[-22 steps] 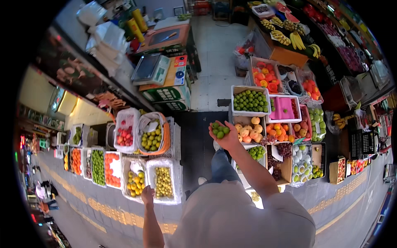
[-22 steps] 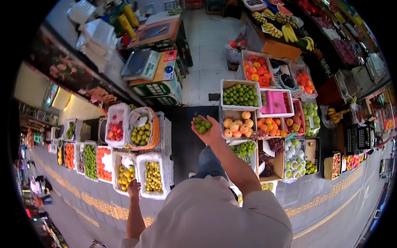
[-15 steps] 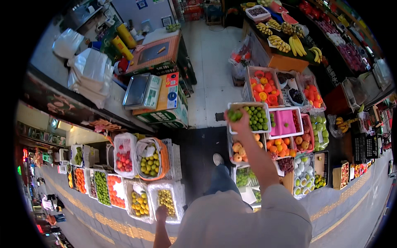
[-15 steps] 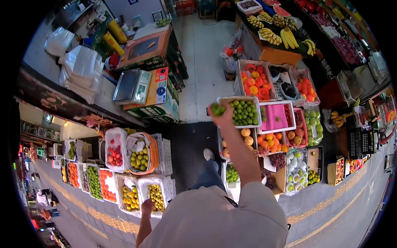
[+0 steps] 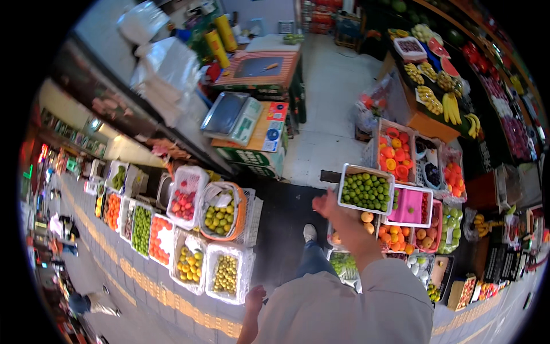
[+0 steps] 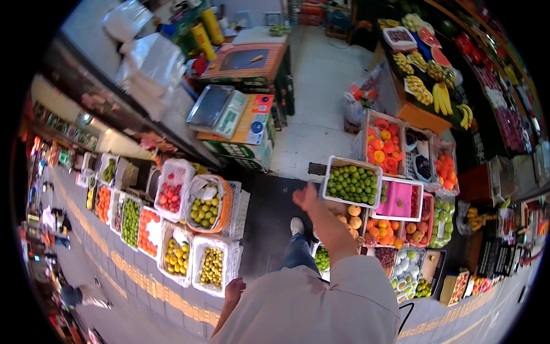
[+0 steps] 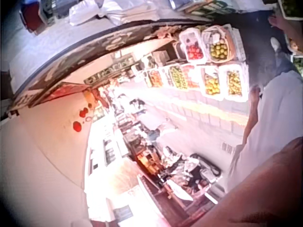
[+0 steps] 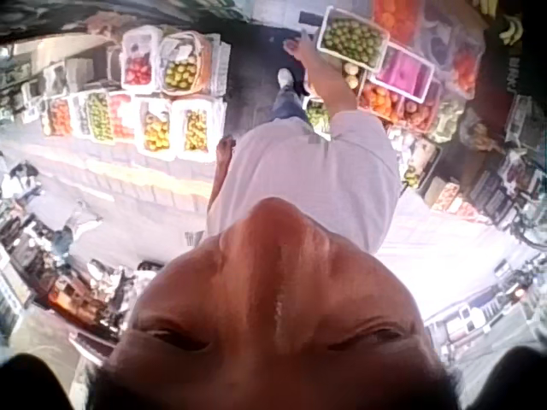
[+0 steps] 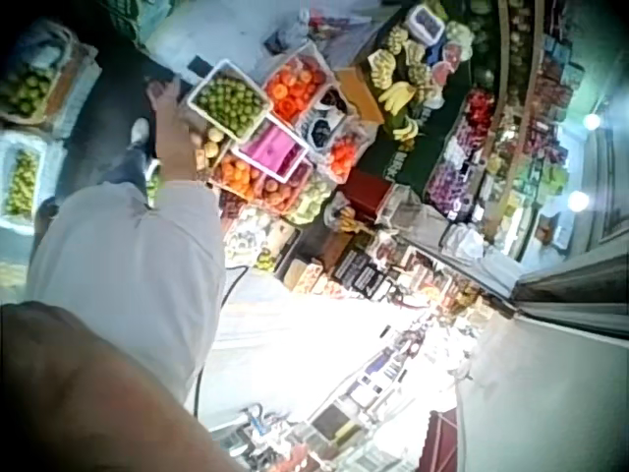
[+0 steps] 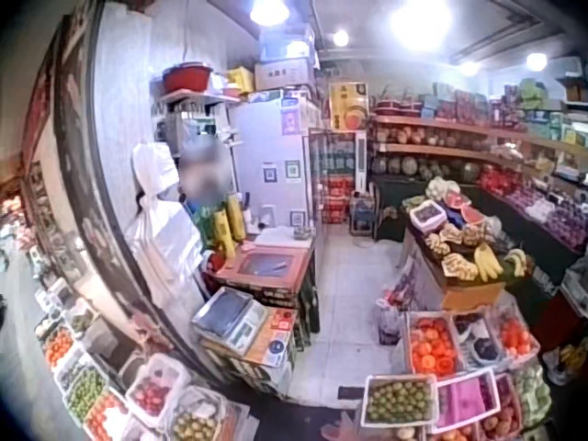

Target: The person picks up green fruit from a crate by hand and puts them into a red plastic bag.

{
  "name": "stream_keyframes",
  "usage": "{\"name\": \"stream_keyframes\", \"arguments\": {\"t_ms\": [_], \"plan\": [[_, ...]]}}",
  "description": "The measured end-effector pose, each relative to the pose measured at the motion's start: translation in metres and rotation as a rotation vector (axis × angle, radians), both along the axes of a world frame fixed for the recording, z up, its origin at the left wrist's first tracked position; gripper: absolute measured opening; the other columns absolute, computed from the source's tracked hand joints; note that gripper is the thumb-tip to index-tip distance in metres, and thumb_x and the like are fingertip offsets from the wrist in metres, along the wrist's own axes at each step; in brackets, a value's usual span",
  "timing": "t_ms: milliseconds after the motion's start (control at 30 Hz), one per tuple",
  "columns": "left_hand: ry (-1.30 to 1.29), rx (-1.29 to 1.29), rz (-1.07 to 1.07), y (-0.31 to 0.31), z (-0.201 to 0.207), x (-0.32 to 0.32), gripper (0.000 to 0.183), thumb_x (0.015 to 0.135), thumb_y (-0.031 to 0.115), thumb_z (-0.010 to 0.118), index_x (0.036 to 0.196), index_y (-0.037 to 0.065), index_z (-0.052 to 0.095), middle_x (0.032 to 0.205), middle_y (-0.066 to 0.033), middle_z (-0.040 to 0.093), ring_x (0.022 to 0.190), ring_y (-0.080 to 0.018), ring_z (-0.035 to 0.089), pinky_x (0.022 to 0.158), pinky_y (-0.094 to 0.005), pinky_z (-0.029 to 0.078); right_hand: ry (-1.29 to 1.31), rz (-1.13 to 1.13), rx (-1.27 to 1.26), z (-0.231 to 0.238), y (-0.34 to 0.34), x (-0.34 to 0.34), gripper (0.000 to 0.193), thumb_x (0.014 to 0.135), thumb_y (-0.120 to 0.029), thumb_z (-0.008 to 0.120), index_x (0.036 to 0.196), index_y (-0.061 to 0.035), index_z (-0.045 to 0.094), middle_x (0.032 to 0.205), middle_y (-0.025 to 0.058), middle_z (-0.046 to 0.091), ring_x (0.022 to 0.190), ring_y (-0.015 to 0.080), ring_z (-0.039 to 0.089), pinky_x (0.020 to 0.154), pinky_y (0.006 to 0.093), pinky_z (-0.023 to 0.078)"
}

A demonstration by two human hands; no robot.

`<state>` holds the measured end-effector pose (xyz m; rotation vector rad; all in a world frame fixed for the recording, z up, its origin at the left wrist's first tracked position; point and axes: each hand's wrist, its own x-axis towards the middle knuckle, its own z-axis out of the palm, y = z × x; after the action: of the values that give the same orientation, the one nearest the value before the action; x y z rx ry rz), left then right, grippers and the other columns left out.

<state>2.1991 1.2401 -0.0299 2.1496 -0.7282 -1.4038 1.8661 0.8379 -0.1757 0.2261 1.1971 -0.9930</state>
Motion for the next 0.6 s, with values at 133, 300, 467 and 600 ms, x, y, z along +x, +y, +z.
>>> {"name": "stream_keyframes", "arguments": {"t_ms": [133, 300, 467, 600], "plan": [[0.041, -0.116, 0.193, 0.101, -0.018, 0.002, 0.037, 0.091, 0.030, 0.059, 0.113, 0.002, 0.067, 0.087, -0.0106, 0.073, 0.079, -0.0161, 0.069, 0.068, -0.0284, 0.052, -0.083, 0.371, 0.175, 0.008, 0.135, 0.143, 0.073, 0.089, -0.061, 0.057, 0.131, -0.0025, 0.043, 0.109, 0.0228, 0.062, 0.094, 0.0377, 0.063, 0.083, 0.0527, 0.053], [-0.106, -0.025, 0.369, 0.287, -0.086, 0.010, 0.041, 0.091, 0.036, 0.059, 0.114, 0.004, 0.067, 0.095, -0.0167, 0.072, 0.088, -0.0275, 0.070, 0.077, -0.0360, 0.053, -0.201, 0.823, 0.048, 0.030, 0.260, 0.264, 0.076, 0.091, -0.053, 0.058, 0.139, 0.0030, 0.038, 0.121, 0.0245, 0.057, 0.111, 0.0364, 0.058, 0.097, 0.0502, 0.047], [-0.310, 0.145, 0.686, 0.420, -0.058, -0.003, 0.037, 0.089, 0.034, 0.061, 0.112, 0.008, 0.070, 0.099, -0.0186, 0.071, 0.096, -0.0338, 0.068, 0.084, -0.0416, 0.053, -0.040, 1.140, 0.063, 0.033, 0.339, 0.322, 0.072, 0.094, -0.055, 0.051, 0.137, 0.0020, 0.039, 0.103, 0.0186, 0.060, 0.088, 0.0305, 0.061, 0.078, 0.0443, 0.052], [-0.323, 0.133, 1.246, 0.530, -0.099, -0.053, 0.033, 0.084, 0.029, 0.066, 0.107, 0.006, 0.071, 0.096, -0.0183, 0.072, 0.092, -0.0323, 0.069, 0.083, -0.0409, 0.054, 0.114, 1.481, 0.049, 0.000, 0.404, 0.383, 0.069, 0.096, -0.054, 0.047, 0.135, 0.0020, 0.042, 0.108, 0.0186, 0.061, 0.091, 0.0311, 0.061, 0.081, 0.0445, 0.052]]}}
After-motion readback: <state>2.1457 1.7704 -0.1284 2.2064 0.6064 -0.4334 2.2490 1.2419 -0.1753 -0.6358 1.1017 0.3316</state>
